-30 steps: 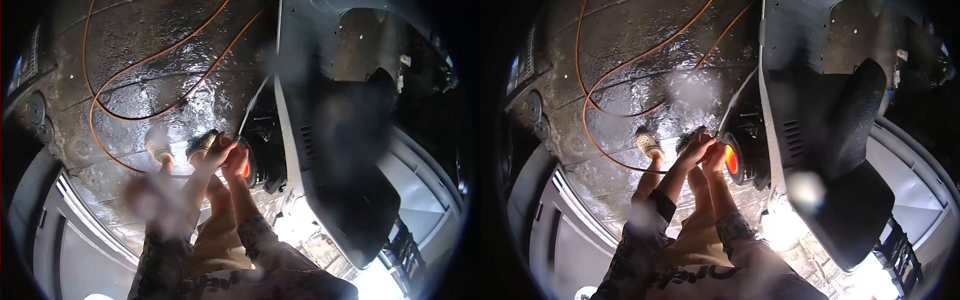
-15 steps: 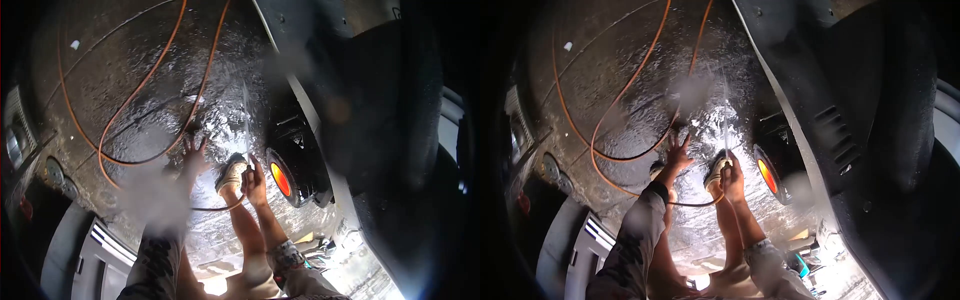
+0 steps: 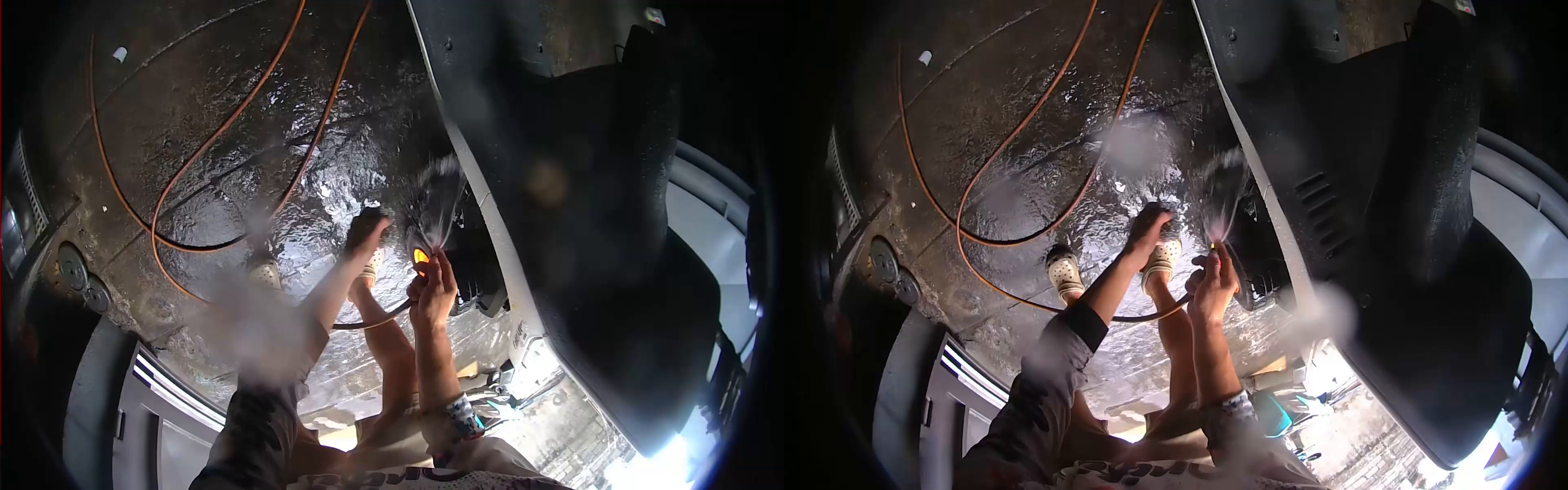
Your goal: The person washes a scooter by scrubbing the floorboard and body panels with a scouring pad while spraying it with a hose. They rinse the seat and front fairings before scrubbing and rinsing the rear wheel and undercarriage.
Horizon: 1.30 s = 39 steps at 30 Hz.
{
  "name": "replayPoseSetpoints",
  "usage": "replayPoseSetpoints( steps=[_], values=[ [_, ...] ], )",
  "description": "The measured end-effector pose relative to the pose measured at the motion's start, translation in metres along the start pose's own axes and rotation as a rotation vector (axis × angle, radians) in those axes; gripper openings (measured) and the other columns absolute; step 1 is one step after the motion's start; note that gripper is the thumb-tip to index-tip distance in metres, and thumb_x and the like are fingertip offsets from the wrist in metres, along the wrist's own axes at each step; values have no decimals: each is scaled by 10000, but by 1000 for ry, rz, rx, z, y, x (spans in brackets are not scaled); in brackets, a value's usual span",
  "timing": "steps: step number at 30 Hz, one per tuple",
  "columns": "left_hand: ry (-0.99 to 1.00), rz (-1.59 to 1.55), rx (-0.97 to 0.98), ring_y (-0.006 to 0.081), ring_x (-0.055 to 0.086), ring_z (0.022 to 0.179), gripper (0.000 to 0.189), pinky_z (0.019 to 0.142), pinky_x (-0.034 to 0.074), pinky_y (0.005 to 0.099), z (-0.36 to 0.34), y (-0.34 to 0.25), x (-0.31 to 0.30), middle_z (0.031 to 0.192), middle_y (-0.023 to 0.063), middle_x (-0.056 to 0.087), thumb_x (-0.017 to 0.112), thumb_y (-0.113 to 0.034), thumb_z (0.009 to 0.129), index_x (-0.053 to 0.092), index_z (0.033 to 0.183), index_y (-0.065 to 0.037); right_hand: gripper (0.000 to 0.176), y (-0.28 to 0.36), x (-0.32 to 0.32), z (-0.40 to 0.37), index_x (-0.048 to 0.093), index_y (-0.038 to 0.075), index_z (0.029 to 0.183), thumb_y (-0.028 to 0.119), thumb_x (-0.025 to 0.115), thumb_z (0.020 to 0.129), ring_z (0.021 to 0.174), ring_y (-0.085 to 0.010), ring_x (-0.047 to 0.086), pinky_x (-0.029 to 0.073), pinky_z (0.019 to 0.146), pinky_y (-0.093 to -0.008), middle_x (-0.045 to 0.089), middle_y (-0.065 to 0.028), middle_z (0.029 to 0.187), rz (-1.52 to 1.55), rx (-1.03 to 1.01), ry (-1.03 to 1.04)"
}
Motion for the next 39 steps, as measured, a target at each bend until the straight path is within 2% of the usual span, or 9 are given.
replayPoseSetpoints(
  steps=[4, 6, 8, 14, 19, 21, 28, 33, 39],
  values=[
    [74, -380, -333, 255, 520, 1089, 436, 878, 466, 491, -3, -74, 110, 1251, 96, 467, 577, -310, 883, 433, 1262, -149, 327, 48, 10, 0, 490, 12, 1255, 155, 500, 961, 447, -18, 346, 256, 379, -186, 601, -51, 769, 23, 31, 45],
    [-93, 142, 304, 280, 514, 1084, 500, 871, 446, 384, 48, -60, 152, 1267, 131, 461, 580, -341, 898, 420, 1284, -67, 316, 62, 6, 10, 475, 12, 1255, 151, 474, 971, 454, -21, 353, 256, 378, -180, 606, -54, 778, 35, 39, 67],
    [-274, -232, 253, 282, 518, 1072, 511, 871, 439, 362, 96, -85, 163, 1239, 145, 492, 575, -357, 904, 437, 1271, -30, 306, 72, -4, 31, 471, 17, 1255, 153, 453, 981, 440, -24, 337, 257, 369, -187, 603, -55, 773, -29, 2, 78],
    [-502, -400, -421, 237, 598, 916, 362, 820, 474, 372, 142, -31, 162, 1023, 122, 631, 569, -328, 903, 619, 1023, 10, 317, 83, -3, 48, 450, 24, 1284, 146, 408, 995, 442, -21, 294, 254, 375, -190, 584, -43, 779, -102, 62, 158],
    [-460, 458, 258, 352, 647, 881, 392, 744, 496, 445, 123, -68, 162, 927, 217, 657, 528, -387, 846, 627, 966, -28, 315, 81, 3, 52, 447, 33, 1288, 140, 408, 995, 453, -20, 308, 253, 381, -180, 581, -40, 783, -130, 97, 253],
    [-456, -154, -293, 349, 650, 895, 361, 741, 492, 456, 148, -78, 143, 895, 226, 654, 523, -350, 846, 630, 954, -22, 303, 76, -3, 54, 457, 41, 1277, 133, 401, 993, 460, -20, 326, 252, 385, -182, 567, -37, 778, -122, 114, 187],
    [-428, 127, 139, 371, 642, 757, 286, 683, 483, 482, 75, -70, 166, 716, 208, 619, 490, -273, 857, 590, 961, -25, 328, 71, -23, 56, 446, 49, 1296, 154, 411, 987, 446, -29, 324, 257, 374, -197, 555, -24, 758, -238, 99, 107],
    [-301, -95, -263, 414, 627, 833, 305, 742, 489, 505, 136, -84, 146, 877, 248, 629, 466, -282, 872, 587, 958, -16, 371, 79, -17, 52, 406, 17, 1336, 155, 399, 992, 452, -31, 315, 261, 375, -199, 540, -24, 753, -250, 64, 99],
    [-548, 34, 170, 420, 628, 747, 249, 678, 501, 506, 75, -104, 153, 724, 245, 617, 541, -253, 836, 605, 919, -28, 365, 80, -17, 43, 408, 19, 1333, 146, 399, 991, 452, -36, 303, 271, 387, -196, 527, -24, 738, -243, 57, 172]
  ],
)
Point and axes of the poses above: each hand's wrist, its own z-axis towards the middle knuckle, its own x-axis out of the palm, y = z × x, the point moved 5 cm from there along z, towards the middle knuckle
